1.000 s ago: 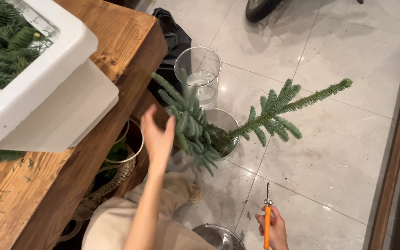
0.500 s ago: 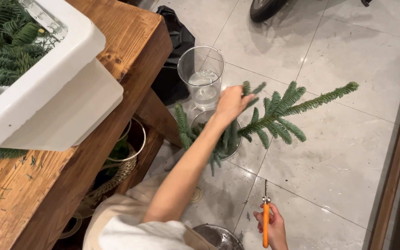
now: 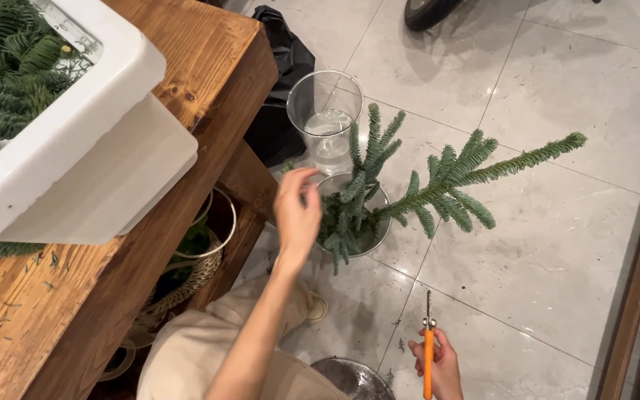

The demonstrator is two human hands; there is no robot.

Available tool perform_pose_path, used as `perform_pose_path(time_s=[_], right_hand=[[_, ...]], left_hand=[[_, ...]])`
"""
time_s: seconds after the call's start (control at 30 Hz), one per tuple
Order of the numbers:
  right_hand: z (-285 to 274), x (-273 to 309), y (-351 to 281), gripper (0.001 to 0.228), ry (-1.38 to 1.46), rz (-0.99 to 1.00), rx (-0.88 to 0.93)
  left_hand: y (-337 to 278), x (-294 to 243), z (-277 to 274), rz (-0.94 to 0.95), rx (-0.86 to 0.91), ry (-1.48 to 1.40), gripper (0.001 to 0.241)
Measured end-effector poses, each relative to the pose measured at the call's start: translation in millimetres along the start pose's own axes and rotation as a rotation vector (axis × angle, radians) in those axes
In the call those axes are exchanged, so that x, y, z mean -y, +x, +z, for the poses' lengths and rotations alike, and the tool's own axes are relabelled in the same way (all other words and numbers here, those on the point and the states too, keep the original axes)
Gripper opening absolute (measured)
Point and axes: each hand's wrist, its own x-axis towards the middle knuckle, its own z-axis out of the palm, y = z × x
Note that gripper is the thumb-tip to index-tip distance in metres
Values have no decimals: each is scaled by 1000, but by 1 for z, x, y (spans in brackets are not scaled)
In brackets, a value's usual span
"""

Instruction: The person cuts artificial pine branches using orange shears and arranges them around a green foam cone on a wooden base. They repeatedly trim the branches and insert them into the foam to create a decorative arrangement.

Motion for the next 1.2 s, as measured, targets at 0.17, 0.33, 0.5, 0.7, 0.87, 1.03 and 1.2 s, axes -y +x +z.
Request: perform_pose_path(time_s=[0.17,0.33,0.5,0.7,0.87,1.03,1.2], right_hand=[[50,47,-7,42,-320,-369,323],[167,105,56,44,-551,-638,333],[225,154,69,72,-784,-712,468],[214,162,104,60,-1177,-490,340],[179,135,166,35,-861,-310,158],[164,137,143,53,-653,-285,207],[147,149,84,64,-388,-221,288]], left_hand=[[-21,26,-27,-367,-292,136,76],[-17,152,11,-498,-1,162,95],[1,144,-2,-661,228,105,68],[1,142,-19,-629,238,165,62],[-8,35,-56,-353,102,262,50],[-57,-15,-89,-388,2,192,48],[-122,5,-119,-454,-303,-25,51]])
